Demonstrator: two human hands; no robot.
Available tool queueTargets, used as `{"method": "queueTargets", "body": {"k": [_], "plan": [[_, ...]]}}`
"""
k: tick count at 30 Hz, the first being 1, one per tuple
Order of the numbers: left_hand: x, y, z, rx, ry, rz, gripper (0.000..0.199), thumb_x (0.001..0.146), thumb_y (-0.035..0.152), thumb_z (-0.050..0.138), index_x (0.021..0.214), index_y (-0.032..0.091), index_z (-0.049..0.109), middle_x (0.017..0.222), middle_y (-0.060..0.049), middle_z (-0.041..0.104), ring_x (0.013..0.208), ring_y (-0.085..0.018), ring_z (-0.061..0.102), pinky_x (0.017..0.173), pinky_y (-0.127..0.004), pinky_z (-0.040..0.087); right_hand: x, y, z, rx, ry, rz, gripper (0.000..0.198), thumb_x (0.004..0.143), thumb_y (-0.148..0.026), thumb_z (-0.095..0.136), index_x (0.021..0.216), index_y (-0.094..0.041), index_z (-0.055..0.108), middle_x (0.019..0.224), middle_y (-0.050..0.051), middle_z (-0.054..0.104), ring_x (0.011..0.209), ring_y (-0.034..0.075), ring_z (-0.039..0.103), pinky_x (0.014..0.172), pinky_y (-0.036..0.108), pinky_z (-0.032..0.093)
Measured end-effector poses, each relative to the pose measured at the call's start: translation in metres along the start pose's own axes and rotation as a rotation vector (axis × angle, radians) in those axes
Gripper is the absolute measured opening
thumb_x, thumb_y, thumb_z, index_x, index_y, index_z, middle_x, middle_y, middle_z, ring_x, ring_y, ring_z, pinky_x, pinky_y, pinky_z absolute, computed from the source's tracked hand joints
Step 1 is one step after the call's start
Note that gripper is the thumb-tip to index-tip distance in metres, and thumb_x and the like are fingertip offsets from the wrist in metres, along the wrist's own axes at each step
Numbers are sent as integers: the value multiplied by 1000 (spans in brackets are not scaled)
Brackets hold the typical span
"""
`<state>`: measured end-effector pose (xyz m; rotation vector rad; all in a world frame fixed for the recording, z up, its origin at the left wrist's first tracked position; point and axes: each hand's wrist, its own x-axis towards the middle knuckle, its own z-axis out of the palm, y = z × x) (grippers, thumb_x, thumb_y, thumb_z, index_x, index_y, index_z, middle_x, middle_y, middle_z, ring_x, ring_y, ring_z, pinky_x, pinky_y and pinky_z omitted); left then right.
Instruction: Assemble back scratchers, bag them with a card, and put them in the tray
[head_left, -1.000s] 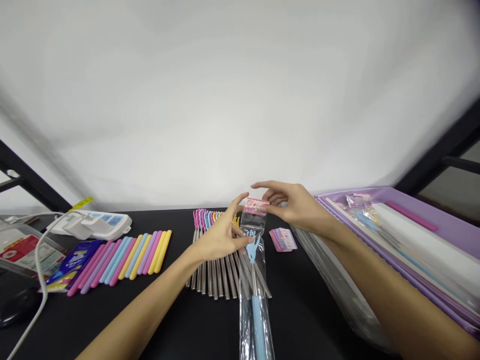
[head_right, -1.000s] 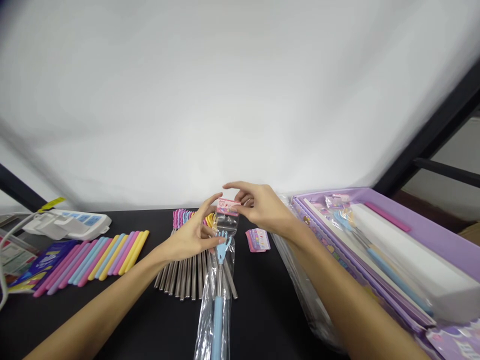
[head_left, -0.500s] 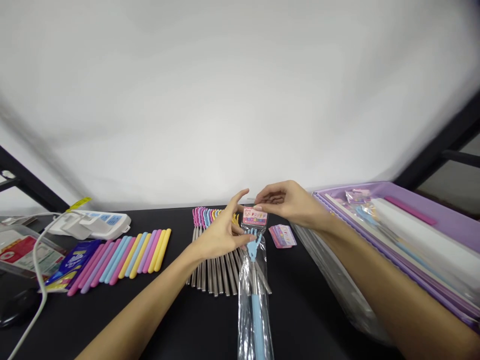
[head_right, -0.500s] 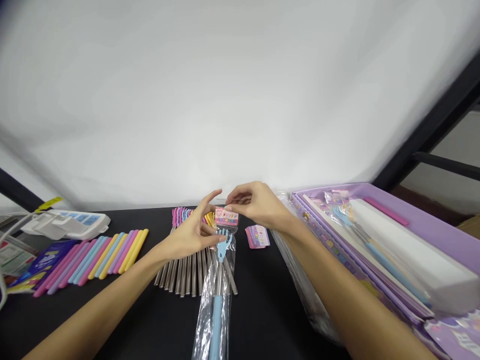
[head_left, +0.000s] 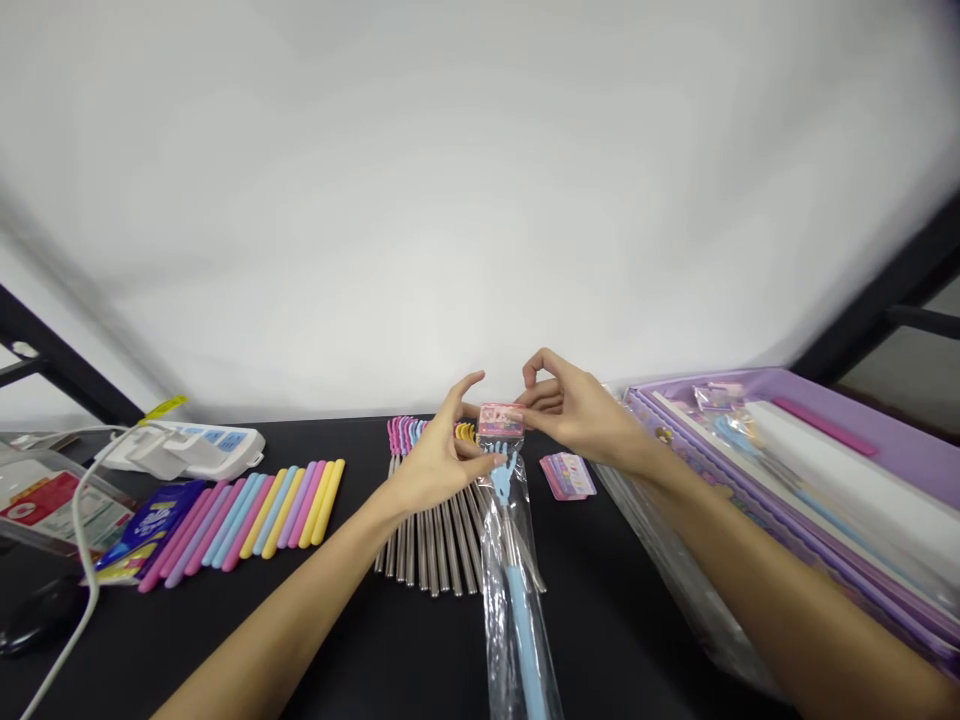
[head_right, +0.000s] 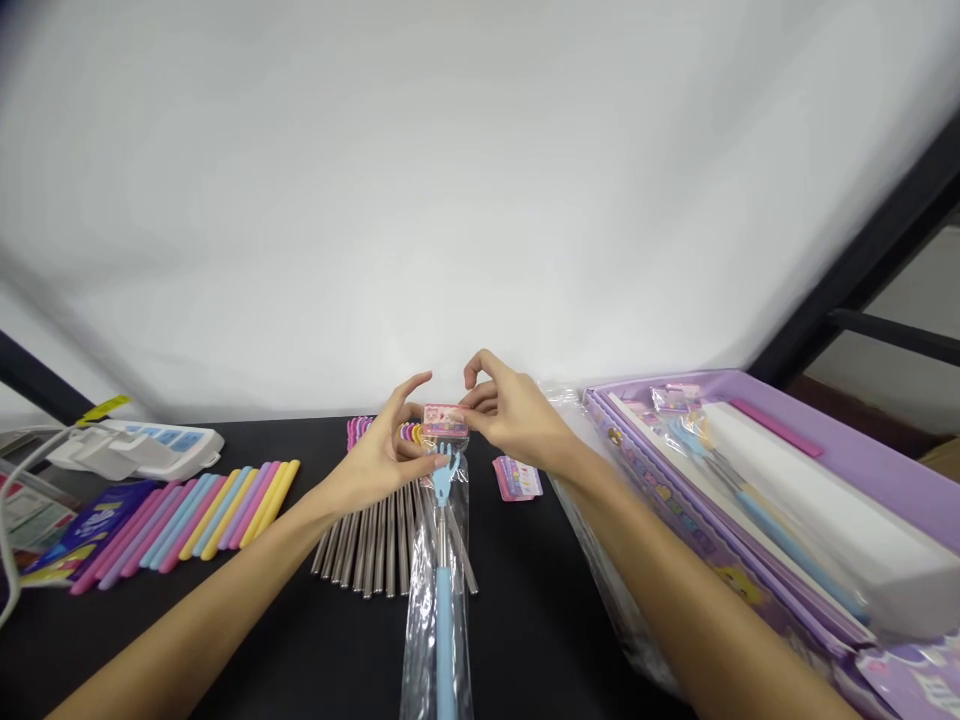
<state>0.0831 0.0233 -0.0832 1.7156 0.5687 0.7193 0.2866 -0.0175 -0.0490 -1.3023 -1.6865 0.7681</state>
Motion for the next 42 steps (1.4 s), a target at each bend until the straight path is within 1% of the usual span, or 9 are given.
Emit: {"method": "queueTargets", "body": {"k": [5,11,14,23,26,30,33,38,42], "plan": [[2,1,-1,-10,59,13,87,78,16,69,146,40,20,124,-9,42,56,-4,61,57,-25,52,0,-5,2,-89,37,52,41,69,-26,77,87,-23,40,88,4,69,81,20,69,70,31,56],[20,21,3,-26,455,150,70,78,22,70,135,34,31,127,-8,43,68,-10,65,63,-29,59,-20,-29,-2,160,-259,327,36,79,-41,70,84,-22,40,69,2,67,64,18,66,55,29,51],[39,33,19,-38,524,152,68,79,26,70,133,33,30,129,-8,42,75,-12,66,71,-33,61,-34,-31,-18,219,-161,273,30,78,-33,71,85,-21,44,64,-1,66,57,14,62,55,26,48],[89,23,111,101,138,122,59,89,33,58,139,29,28,123,-9,42,74,-10,64,69,-29,56,-78,19,-147,-191,391,400,23,78,-24,69,94,-19,53,71,1,66,58,15,66,59,26,51],[94,13,138,164,5,136,56,88,30,57,139,30,32,124,-9,42,75,-11,64,67,-27,54,-99,49,-169,-343,423,522,25,77,-24,68,96,-19,53,68,1,66,54,16,66,56,27,50],[98,7,157,203,-108,152,52,88,29,56,137,30,37,124,-9,43,75,-11,63,67,-28,54,-124,78,-170,-723,298,591,16,75,-24,66,88,-20,57,70,3,71,64,21,67,60,30,46],[102,5,163,223,-136,159,50,87,28,55,135,28,40,122,-9,43,72,-11,62,65,-28,53,-135,82,-164,-819,252,563,11,70,-26,69,78,-20,63,84,7,73,81,25,67,67,32,45],[103,8,155,279,-151,165,39,87,27,53,126,24,49,110,-7,53,73,-12,62,61,-25,51,-126,58,-161,-1018,215,507,13,74,-32,66,71,-20,69,80,10,71,84,29,65,69,35,44],[100,20,126,334,-197,147,27,89,28,49,113,20,58,86,-3,61,73,-15,66,59,-23,49,-93,22,-152,-943,243,361,19,79,-38,62,75,-21,70,81,7,72,82,25,66,69,33,46]]}}
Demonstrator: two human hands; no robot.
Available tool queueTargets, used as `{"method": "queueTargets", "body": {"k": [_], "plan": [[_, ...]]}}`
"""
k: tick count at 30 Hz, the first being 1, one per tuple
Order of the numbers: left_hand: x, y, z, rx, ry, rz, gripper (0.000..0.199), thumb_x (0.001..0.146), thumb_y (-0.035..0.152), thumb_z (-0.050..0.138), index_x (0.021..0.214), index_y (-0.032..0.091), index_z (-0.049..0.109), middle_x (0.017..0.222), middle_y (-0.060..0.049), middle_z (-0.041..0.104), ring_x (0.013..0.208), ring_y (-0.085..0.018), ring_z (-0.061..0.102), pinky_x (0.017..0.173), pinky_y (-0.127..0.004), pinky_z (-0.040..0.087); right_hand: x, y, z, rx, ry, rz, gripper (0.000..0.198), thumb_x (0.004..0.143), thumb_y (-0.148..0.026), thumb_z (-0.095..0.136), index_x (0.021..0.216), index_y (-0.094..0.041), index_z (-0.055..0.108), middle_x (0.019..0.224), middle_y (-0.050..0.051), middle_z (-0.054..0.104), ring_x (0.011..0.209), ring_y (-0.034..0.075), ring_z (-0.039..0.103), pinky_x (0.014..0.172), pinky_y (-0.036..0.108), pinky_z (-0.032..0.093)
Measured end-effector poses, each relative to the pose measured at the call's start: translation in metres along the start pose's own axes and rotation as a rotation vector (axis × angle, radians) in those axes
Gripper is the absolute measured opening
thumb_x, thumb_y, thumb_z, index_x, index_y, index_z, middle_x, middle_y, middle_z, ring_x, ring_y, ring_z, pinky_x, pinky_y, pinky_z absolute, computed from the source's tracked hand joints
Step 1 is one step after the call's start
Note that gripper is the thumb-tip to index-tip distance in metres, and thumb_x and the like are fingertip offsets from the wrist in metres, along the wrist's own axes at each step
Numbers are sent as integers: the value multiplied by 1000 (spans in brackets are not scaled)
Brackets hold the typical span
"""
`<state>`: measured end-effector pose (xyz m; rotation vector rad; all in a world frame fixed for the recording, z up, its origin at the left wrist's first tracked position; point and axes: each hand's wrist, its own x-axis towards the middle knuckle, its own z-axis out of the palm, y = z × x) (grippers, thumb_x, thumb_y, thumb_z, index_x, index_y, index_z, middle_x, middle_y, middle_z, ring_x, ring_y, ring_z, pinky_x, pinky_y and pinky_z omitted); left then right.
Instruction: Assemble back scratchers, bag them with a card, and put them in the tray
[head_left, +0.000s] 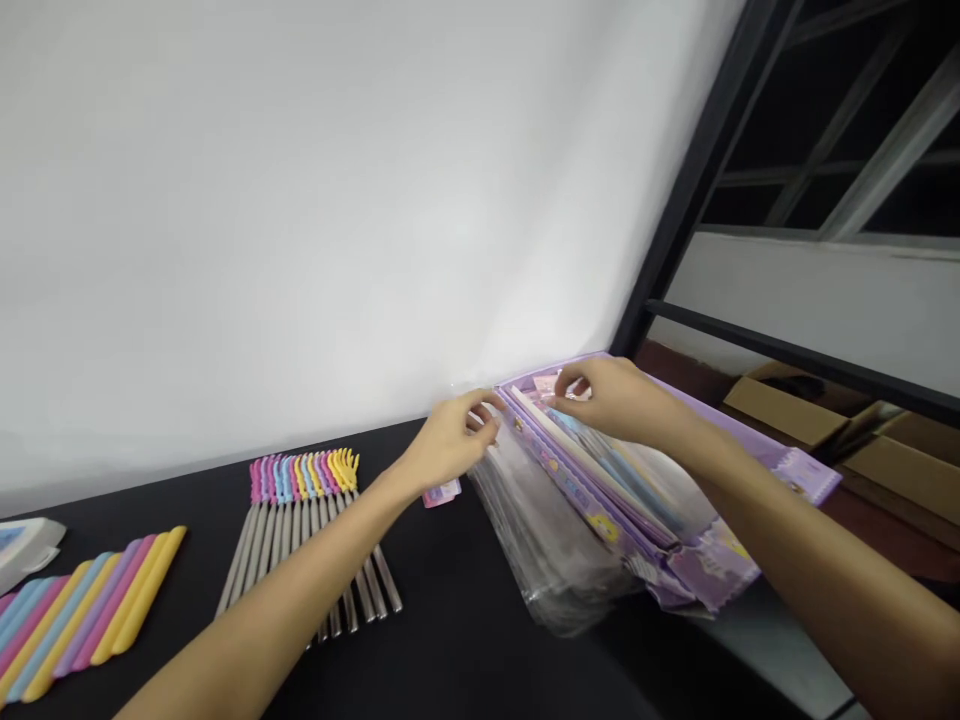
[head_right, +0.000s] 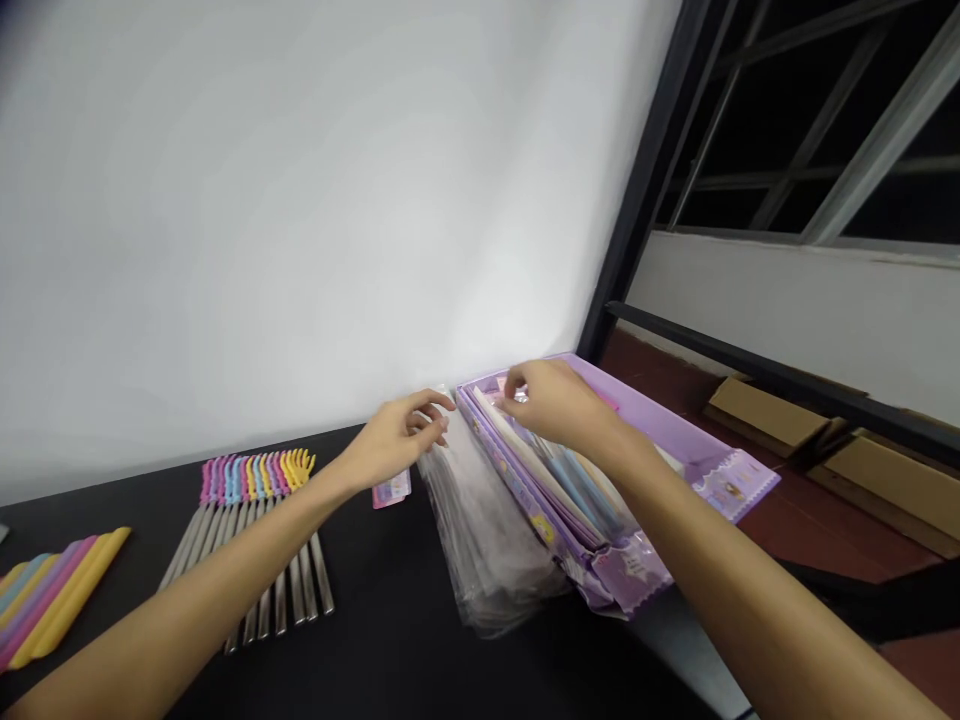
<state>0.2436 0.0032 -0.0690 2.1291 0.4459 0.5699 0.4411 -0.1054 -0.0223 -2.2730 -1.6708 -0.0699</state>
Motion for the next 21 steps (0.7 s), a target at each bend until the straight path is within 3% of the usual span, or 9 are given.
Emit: {"method": "queueTargets", "body": {"k": [6,12,16,21], "plan": [[-44,9,-82,262,40,-53,24,90,32,47,100,18,64,82,-3,67,65,-14,65,62,-25,48,28,-92,-12,197,-149,-184,11,75,-33,69,80,-23,67,77,3,73,66,21,66,59,30,47],[-117,-4,-146,473,54,-240,24,89,32,46,89,19,66,75,-2,67,59,-14,61,56,-24,42,34,-180,22,298,-280,-297,5,72,-23,67,76,-22,65,67,4,71,57,19,65,49,28,45],[-153,-22,-171,585,23,-332,20,86,25,48,88,18,66,72,-3,67,59,-15,61,57,-24,41,30,-215,57,284,-519,-217,13,63,-11,64,63,-21,55,53,4,66,47,19,62,42,28,45],[-170,-27,-193,749,-87,-596,21,81,16,49,95,20,64,80,-4,69,67,-16,65,58,-23,43,29,-222,90,305,-815,-39,24,63,-7,60,63,-22,42,49,1,63,48,19,65,43,27,53]]}}
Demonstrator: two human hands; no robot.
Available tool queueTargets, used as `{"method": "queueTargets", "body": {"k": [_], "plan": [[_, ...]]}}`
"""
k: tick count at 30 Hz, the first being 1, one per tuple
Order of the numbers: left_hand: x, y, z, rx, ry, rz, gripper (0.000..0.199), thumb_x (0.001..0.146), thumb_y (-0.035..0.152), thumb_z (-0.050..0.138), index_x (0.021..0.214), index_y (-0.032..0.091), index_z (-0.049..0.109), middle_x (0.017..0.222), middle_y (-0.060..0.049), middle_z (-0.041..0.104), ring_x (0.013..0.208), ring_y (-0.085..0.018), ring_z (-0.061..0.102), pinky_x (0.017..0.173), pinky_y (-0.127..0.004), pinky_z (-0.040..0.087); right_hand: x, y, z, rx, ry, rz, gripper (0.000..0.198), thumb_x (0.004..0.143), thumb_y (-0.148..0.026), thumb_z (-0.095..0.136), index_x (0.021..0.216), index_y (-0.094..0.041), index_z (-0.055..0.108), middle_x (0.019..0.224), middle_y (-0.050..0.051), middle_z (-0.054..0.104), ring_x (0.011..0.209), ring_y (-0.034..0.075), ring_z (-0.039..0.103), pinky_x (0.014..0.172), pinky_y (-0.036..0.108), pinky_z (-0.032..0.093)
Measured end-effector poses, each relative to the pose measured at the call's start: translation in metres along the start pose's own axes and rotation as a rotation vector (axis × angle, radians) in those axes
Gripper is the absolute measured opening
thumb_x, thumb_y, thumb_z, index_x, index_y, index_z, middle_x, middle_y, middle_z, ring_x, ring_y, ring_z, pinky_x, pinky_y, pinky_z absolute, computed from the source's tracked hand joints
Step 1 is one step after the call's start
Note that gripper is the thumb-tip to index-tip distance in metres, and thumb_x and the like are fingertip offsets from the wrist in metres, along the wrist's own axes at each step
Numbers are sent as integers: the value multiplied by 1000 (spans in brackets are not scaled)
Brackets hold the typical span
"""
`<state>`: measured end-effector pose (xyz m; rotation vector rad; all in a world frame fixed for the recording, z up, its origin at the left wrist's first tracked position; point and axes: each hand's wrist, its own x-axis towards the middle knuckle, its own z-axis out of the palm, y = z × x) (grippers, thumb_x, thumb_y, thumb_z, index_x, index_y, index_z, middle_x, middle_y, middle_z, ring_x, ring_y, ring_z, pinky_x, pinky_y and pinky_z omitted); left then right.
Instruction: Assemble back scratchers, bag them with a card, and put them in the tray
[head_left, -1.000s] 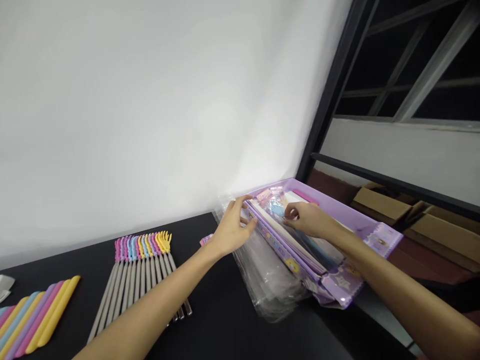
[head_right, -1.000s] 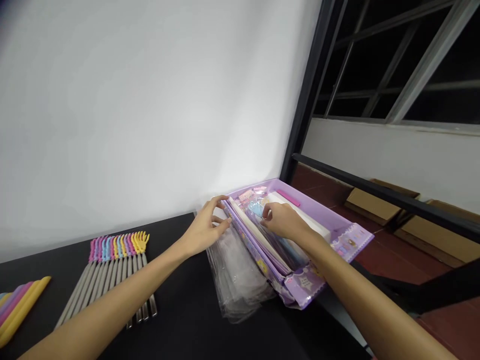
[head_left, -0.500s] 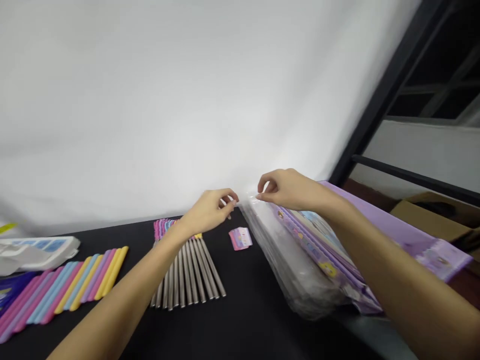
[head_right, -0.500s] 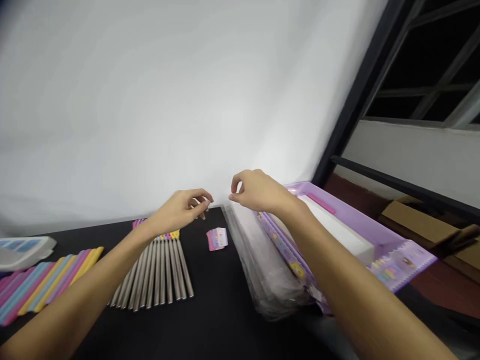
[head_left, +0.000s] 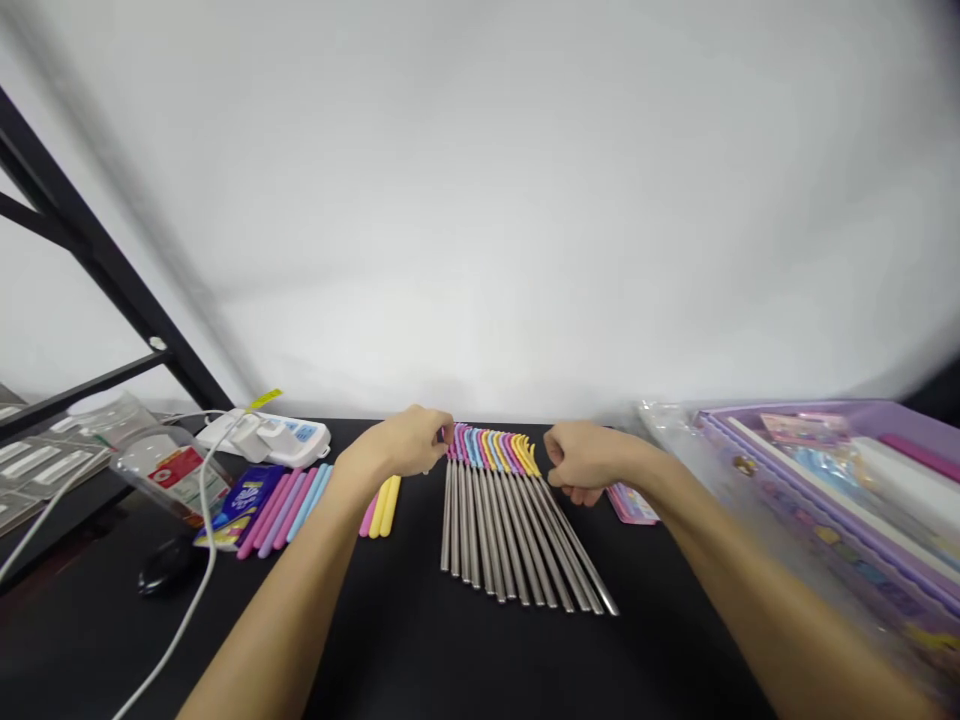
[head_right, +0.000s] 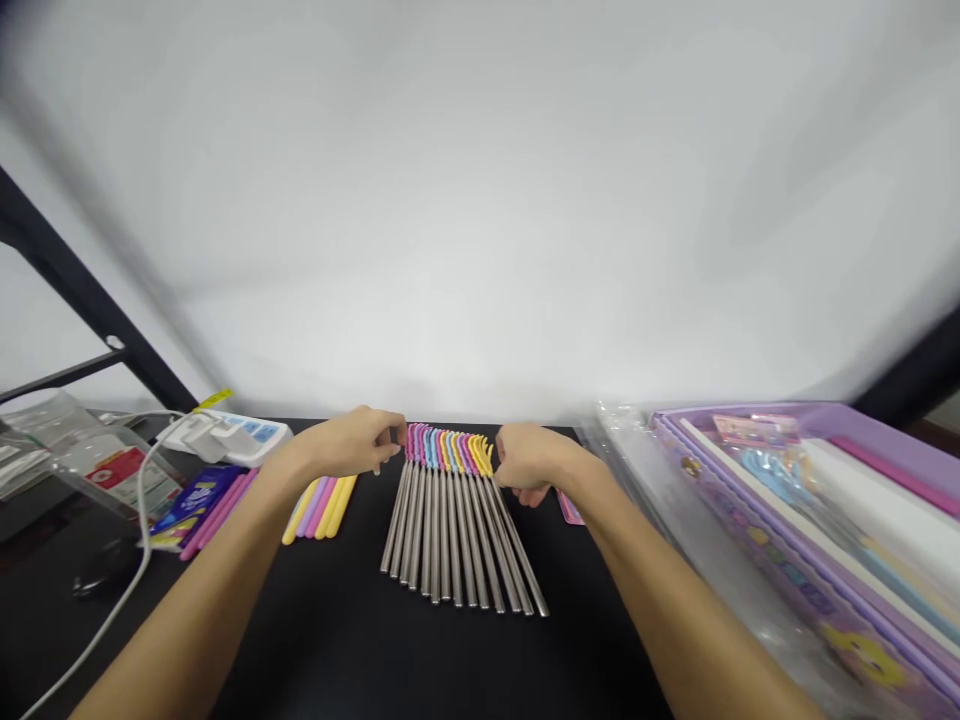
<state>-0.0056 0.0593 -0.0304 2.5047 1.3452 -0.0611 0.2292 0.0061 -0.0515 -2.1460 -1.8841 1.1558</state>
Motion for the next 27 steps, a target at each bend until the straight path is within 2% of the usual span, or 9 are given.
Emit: {"method": "queueTargets", "body": {"k": [4,8,11,15,18,21,24,27], "plan": [[-4,-2,-5,155,-32,-229,34,71,5,56,101,19,62,102,-12,68,85,-25,67,64,-29,46,9,10,5,115,-91,24,31,63,-6,62,71,-22,37,52,-3,61,61,19,70,48,23,56],[-4,-1,1,179,-86,-353,39,64,0,59,99,15,63,106,-18,67,91,-32,67,66,-33,49,13,14,9,160,-80,-18,35,61,-2,62,70,-22,35,52,-7,55,60,17,69,52,24,58],[2,0,11,181,-99,-386,39,61,-1,61,98,14,64,107,-19,67,93,-33,67,67,-34,51,16,14,11,226,-64,-15,36,59,-2,63,71,-22,35,51,-7,55,55,16,66,54,28,58],[9,-2,17,166,-75,-339,39,61,3,64,100,12,63,107,-20,67,92,-33,67,67,-34,51,15,16,6,303,-25,-26,37,57,-2,64,75,-22,39,49,-8,54,52,14,63,55,27,55],[8,-1,12,113,-56,-232,42,64,10,67,106,13,61,103,-15,69,87,-28,68,66,-30,50,6,17,-5,461,25,-119,38,59,-4,68,89,-19,51,54,-6,59,55,11,60,59,23,53],[2,9,1,-154,-34,93,40,74,15,64,114,17,60,97,-6,72,83,-18,67,69,-25,50,-8,15,-19,674,102,-284,41,65,-13,73,104,-17,60,69,-1,66,65,11,62,67,23,53],[-3,24,-6,-454,-25,446,25,87,22,57,109,17,67,101,-6,73,88,-16,67,76,-25,49,-21,12,-29,853,232,-506,28,71,-25,77,95,-16,68,87,4,68,80,13,63,75,23,53],[-3,34,-5,-548,-62,546,22,92,27,53,101,17,70,104,-6,72,94,-18,65,80,-27,49,-25,12,-34,975,393,-664,22,74,-31,78,87,-16,70,93,6,68,87,15,63,78,25,53]]}}
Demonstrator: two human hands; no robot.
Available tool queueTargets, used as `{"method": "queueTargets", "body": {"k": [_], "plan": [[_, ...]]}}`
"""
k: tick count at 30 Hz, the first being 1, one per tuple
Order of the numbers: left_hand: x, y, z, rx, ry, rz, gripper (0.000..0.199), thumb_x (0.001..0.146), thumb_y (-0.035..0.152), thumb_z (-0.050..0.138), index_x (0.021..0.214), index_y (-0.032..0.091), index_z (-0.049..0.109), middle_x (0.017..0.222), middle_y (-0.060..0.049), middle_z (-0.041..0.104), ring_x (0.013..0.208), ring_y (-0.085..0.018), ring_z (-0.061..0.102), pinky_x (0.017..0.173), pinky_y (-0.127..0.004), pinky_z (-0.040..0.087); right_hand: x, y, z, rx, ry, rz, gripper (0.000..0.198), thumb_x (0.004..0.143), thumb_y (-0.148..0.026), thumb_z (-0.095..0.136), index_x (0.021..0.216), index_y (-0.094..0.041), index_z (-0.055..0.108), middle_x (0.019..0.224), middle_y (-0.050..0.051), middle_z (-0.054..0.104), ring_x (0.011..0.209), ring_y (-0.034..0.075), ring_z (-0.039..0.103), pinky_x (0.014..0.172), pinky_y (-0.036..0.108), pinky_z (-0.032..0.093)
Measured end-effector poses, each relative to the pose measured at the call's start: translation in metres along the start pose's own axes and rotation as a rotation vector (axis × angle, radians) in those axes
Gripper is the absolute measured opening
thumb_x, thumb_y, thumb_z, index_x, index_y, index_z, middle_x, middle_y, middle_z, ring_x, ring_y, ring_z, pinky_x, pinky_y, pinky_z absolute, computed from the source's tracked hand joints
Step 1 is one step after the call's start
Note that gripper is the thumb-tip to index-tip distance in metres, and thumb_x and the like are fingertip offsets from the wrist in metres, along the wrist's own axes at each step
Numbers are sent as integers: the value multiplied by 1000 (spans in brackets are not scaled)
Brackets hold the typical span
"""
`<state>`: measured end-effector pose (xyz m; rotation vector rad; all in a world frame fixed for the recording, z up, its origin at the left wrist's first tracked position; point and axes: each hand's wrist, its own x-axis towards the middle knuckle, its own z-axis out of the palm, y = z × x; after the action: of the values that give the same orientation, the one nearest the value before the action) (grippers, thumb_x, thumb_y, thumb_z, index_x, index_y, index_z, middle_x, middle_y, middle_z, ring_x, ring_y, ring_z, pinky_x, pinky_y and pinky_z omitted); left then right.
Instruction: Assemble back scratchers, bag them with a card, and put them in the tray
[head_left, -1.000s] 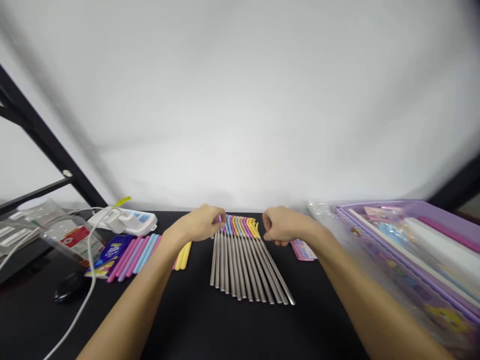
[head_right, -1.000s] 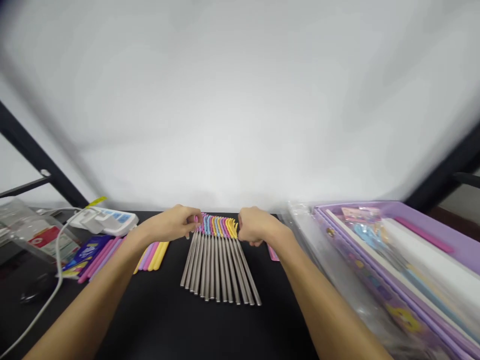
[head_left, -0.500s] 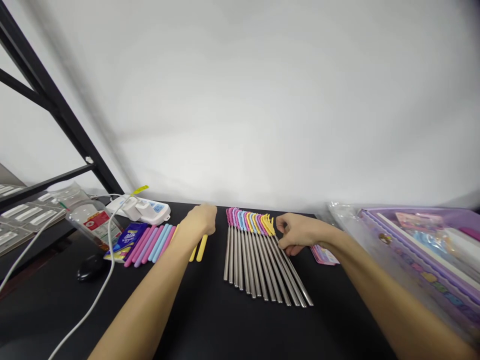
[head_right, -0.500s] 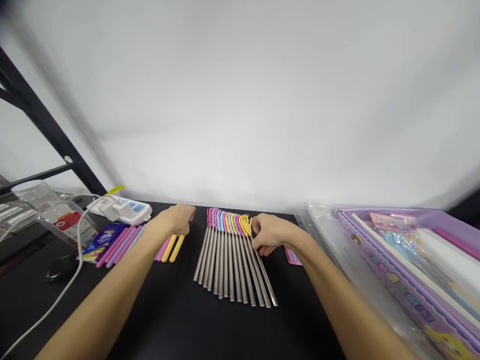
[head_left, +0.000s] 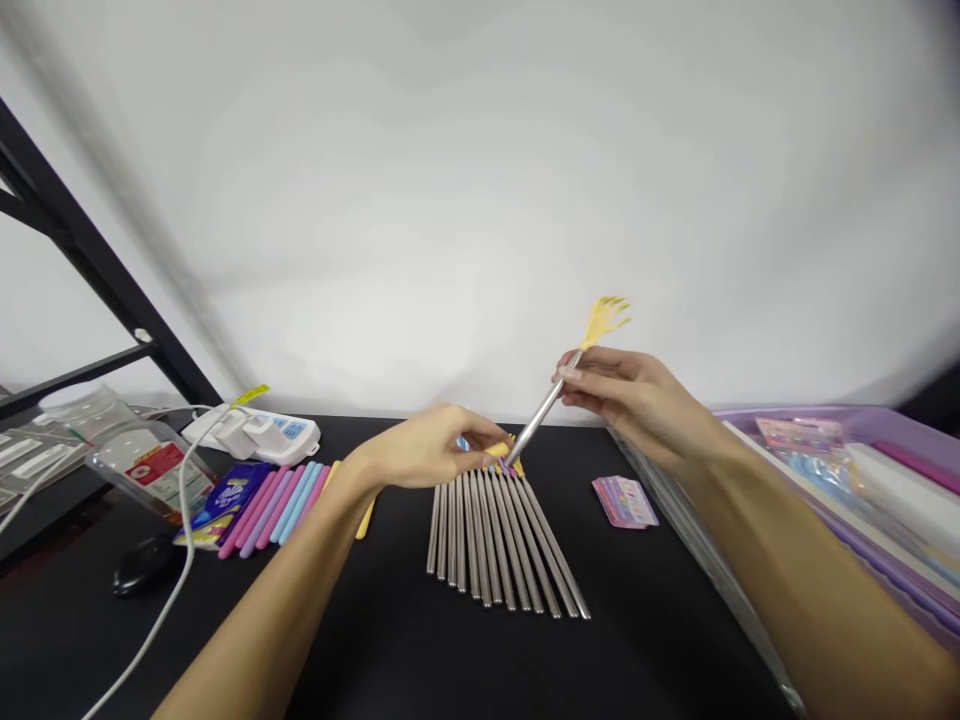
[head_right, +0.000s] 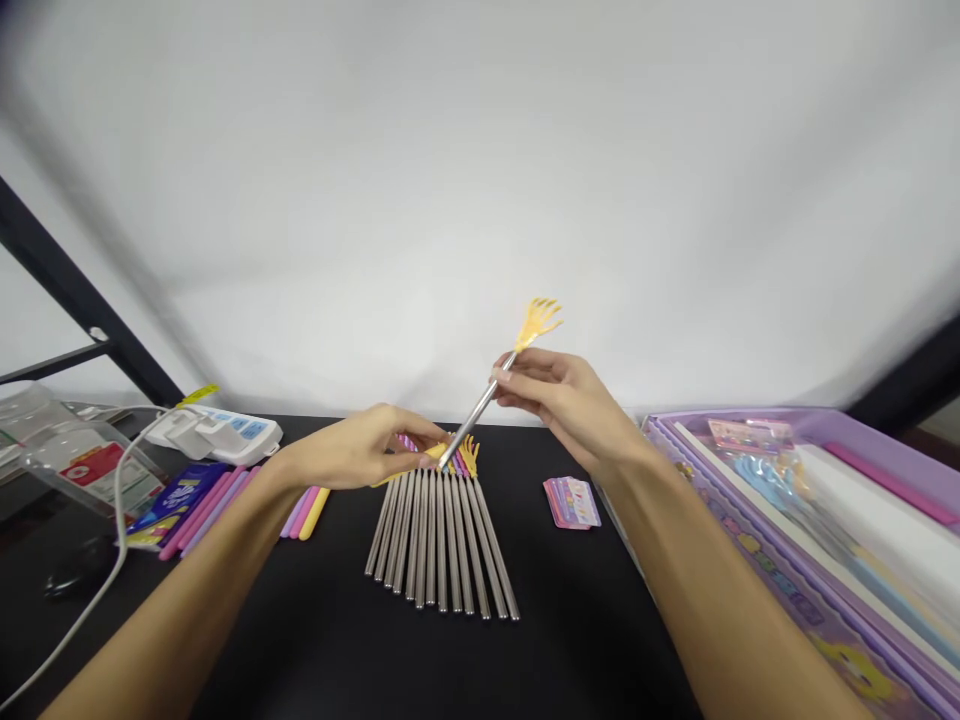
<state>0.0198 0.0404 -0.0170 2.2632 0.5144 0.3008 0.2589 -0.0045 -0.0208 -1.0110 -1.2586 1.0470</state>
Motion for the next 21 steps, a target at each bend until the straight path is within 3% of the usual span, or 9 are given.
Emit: {"method": "queueTargets", "body": {"k": [7,13,17,21], "plan": [[2,-8,2,-312,23,-92,34,94,40,53,116,16,61,96,-9,70,80,-17,68,69,-27,51,4,3,-5,84,159,-148,22,74,-28,79,87,-17,65,80,5,72,74,15,66,75,28,53],[4,-16,2,-257,146,-130,45,88,40,62,126,16,60,92,-8,70,81,-17,65,68,-27,50,3,2,-5,82,209,-188,26,69,-27,82,86,-17,64,77,4,72,76,17,68,78,32,54],[7,-20,2,-260,222,-154,45,82,40,70,118,13,65,93,-10,71,83,-18,64,72,-28,51,3,4,-5,91,233,-200,30,66,-30,84,83,-18,63,75,3,71,76,18,69,79,35,56],[7,-19,1,-208,246,-126,38,86,43,63,109,13,66,90,-7,68,76,-15,62,66,-25,48,4,4,-5,96,236,-174,33,64,-31,86,79,-18,59,70,2,69,68,17,68,76,34,57]]}}
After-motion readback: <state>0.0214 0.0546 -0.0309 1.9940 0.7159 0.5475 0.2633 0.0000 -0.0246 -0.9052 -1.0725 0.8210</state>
